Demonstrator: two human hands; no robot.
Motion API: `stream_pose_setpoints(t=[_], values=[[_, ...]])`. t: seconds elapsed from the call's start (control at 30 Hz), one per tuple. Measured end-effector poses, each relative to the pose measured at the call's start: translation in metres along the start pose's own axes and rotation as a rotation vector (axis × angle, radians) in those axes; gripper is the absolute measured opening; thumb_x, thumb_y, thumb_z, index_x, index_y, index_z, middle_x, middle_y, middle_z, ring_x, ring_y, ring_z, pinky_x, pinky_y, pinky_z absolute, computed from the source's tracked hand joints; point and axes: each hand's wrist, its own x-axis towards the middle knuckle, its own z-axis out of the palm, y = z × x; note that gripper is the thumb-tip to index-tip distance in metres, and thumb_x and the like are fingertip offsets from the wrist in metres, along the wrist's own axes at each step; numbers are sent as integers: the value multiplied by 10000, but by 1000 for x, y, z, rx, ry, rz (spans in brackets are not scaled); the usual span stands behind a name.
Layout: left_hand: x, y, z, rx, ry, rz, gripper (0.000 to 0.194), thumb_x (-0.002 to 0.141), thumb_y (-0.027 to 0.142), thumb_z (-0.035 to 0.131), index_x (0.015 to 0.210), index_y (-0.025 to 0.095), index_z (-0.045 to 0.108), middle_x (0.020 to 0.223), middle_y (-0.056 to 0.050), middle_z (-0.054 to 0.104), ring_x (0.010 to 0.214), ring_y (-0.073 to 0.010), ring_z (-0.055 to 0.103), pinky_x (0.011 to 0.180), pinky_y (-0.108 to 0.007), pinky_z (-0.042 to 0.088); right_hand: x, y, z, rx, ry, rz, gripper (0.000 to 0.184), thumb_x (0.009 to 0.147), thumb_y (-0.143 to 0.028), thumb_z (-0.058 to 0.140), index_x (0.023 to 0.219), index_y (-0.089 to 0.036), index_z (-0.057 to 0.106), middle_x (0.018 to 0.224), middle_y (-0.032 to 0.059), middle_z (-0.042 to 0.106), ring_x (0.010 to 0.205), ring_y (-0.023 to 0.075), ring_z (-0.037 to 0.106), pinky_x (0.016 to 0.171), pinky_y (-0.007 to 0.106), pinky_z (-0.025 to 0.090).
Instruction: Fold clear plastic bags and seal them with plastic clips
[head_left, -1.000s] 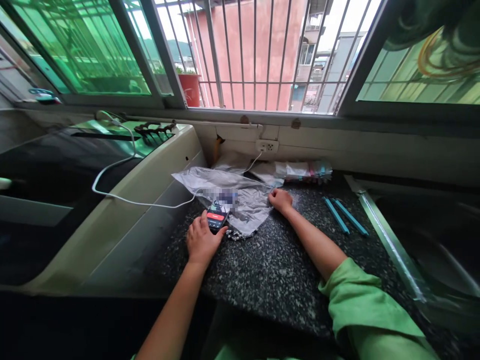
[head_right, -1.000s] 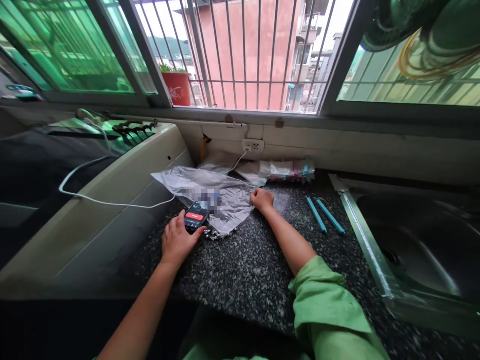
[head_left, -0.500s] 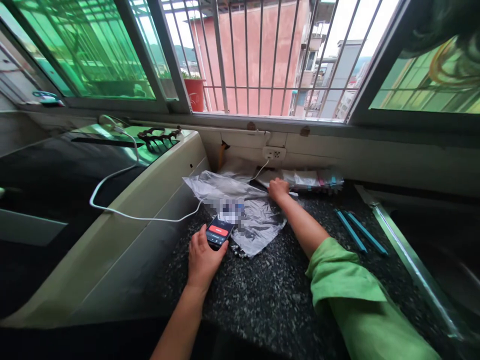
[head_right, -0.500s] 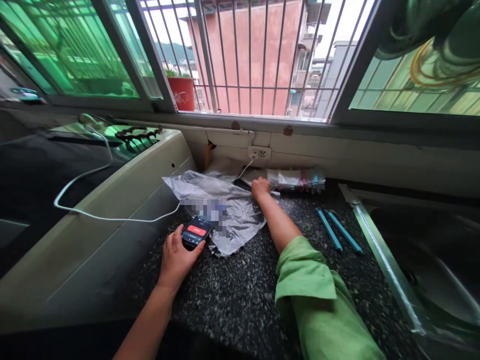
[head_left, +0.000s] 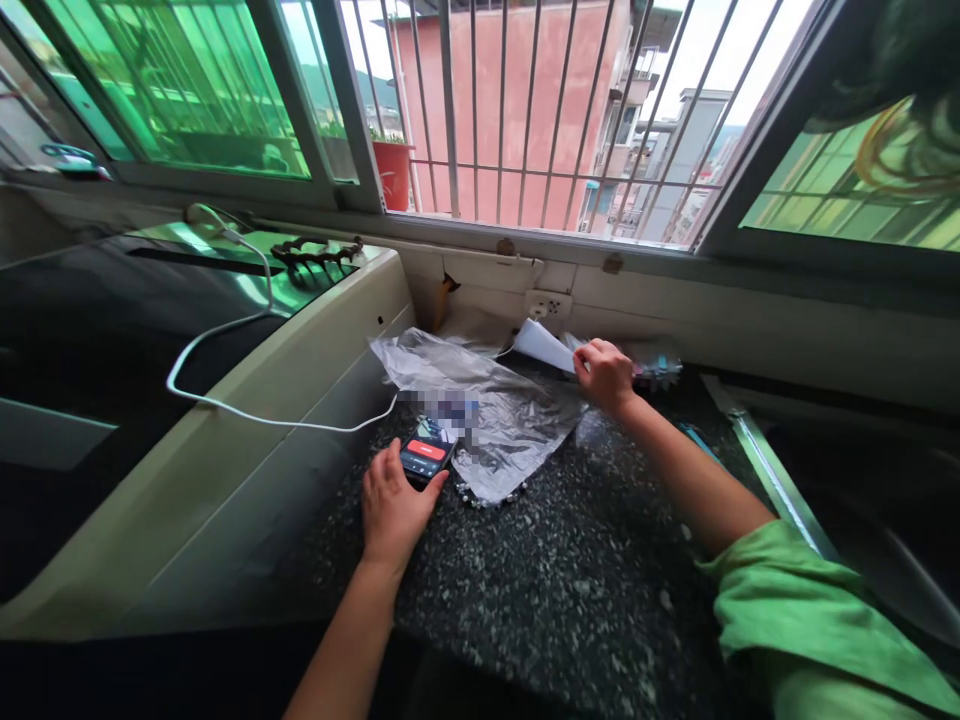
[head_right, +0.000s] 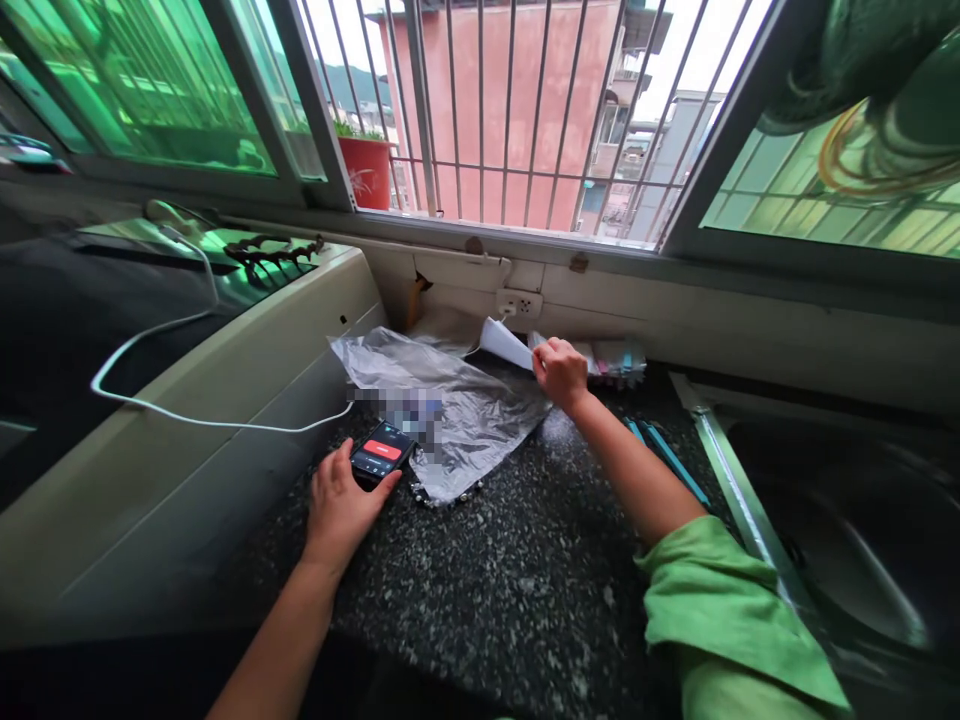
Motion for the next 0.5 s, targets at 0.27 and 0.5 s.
stream_pose_setpoints(t=[0.27, 0.5], values=[[-4, 62, -11, -404, 54, 468, 447, 797, 255, 539, 1212, 222, 379, 1097, -103, 502, 1051, -229, 493, 914, -407, 408, -78, 23, -20, 168, 245, -163, 259, 879, -255, 392, 769, -169, 611, 721, 35, 576, 591, 96, 482, 566, 192, 347], [9, 116, 27, -625, -246, 400, 611, 755, 215, 560, 1298, 230, 282, 1142, -107, 454, 805, -149, 552, 724, -315, 496, -112, 4, -8, 200, 108, -308, 242, 852, -262, 404, 701, -212, 586, 683, -3, 574, 604, 88, 488, 579, 180, 338]])
